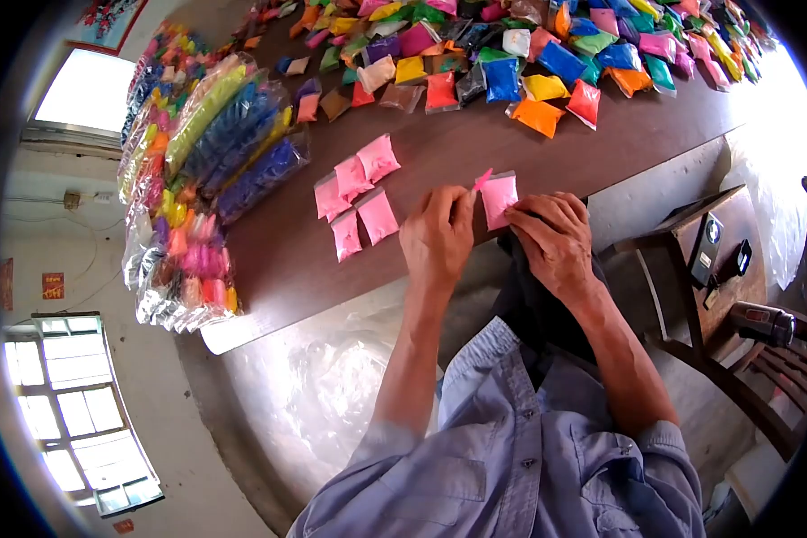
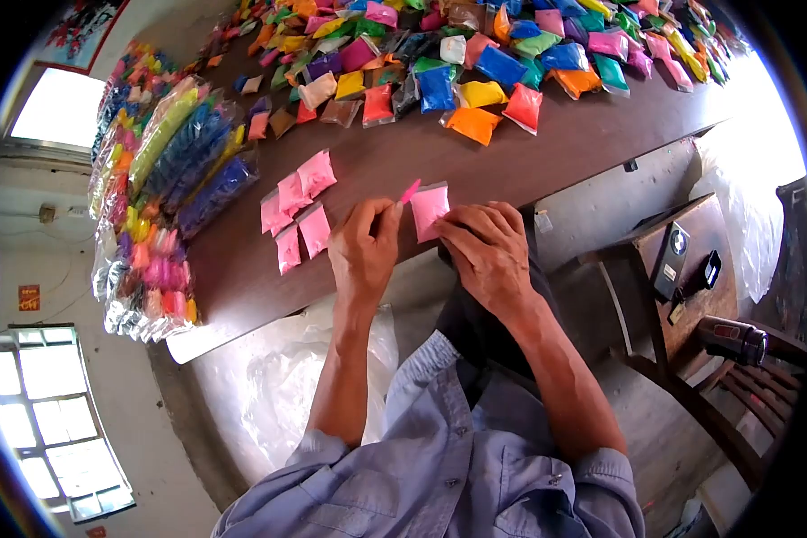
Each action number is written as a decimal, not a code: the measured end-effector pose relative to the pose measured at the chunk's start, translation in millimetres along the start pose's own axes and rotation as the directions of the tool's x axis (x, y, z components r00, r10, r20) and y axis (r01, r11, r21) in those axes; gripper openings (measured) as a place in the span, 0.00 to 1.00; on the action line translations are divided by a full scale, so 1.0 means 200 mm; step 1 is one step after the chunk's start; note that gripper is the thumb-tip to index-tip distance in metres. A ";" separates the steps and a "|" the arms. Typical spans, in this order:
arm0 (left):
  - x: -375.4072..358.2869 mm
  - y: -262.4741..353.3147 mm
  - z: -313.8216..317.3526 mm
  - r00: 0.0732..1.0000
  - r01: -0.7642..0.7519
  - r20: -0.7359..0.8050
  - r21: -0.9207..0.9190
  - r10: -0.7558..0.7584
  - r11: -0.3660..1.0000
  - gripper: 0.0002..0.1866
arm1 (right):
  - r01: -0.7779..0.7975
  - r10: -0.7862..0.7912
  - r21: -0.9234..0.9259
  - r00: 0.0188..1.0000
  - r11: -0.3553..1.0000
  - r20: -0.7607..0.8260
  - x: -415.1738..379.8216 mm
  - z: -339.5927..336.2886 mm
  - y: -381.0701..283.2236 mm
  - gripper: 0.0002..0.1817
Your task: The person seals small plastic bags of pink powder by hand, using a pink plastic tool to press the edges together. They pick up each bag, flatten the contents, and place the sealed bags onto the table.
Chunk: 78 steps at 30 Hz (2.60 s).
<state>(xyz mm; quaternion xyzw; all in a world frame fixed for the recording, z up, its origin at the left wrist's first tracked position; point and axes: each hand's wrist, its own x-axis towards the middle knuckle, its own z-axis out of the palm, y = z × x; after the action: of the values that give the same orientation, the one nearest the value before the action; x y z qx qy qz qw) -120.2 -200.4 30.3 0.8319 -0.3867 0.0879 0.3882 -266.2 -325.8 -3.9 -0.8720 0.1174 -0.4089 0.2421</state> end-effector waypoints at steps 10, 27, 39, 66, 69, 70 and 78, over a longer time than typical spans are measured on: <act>0.05 -0.03 0.02 0.998 -0.045 0.051 0.029 0.044 0.999 0.06 | 0.014 -0.014 0.002 1.000 1.000 0.003 0.00 0.00 0.01 0.13; 0.02 -0.06 -0.06 0.973 0.190 0.173 -0.234 -0.152 0.954 0.07 | 0.001 -0.001 0.006 1.000 1.000 -0.014 -0.03 0.02 0.02 0.16; -0.01 -0.22 -0.11 0.732 0.563 0.561 -0.818 -0.387 -0.119 0.12 | 0.000 0.000 0.010 1.000 1.000 -0.002 -0.02 0.01 0.02 0.10; 0.04 -0.02 -0.04 0.987 -0.023 0.159 0.098 0.007 0.995 0.07 | 0.058 -0.058 -0.006 0.998 0.998 0.012 -0.03 0.00 0.02 0.19; 0.08 -0.02 -0.06 0.986 -0.098 0.143 0.111 0.082 0.989 0.05 | 0.059 -0.059 -0.009 0.998 0.998 0.006 -0.04 0.00 0.02 0.19; 0.09 -0.02 -0.06 0.977 -0.174 0.131 0.047 0.166 0.984 0.05 | 0.056 -0.056 -0.012 0.998 0.998 0.004 -0.04 0.00 0.03 0.19; 0.07 0.05 -0.05 0.956 -0.241 0.202 0.129 0.212 0.962 0.04 | 0.070 -0.070 -0.008 0.997 0.997 0.010 -0.04 0.01 0.03 0.20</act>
<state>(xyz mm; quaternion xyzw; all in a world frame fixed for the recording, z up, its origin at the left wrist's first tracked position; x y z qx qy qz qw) -115.3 -205.5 48.8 0.8137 -0.5065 0.0827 0.2730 -270.3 -327.5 -14.4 -0.8785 0.0872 -0.4126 0.2245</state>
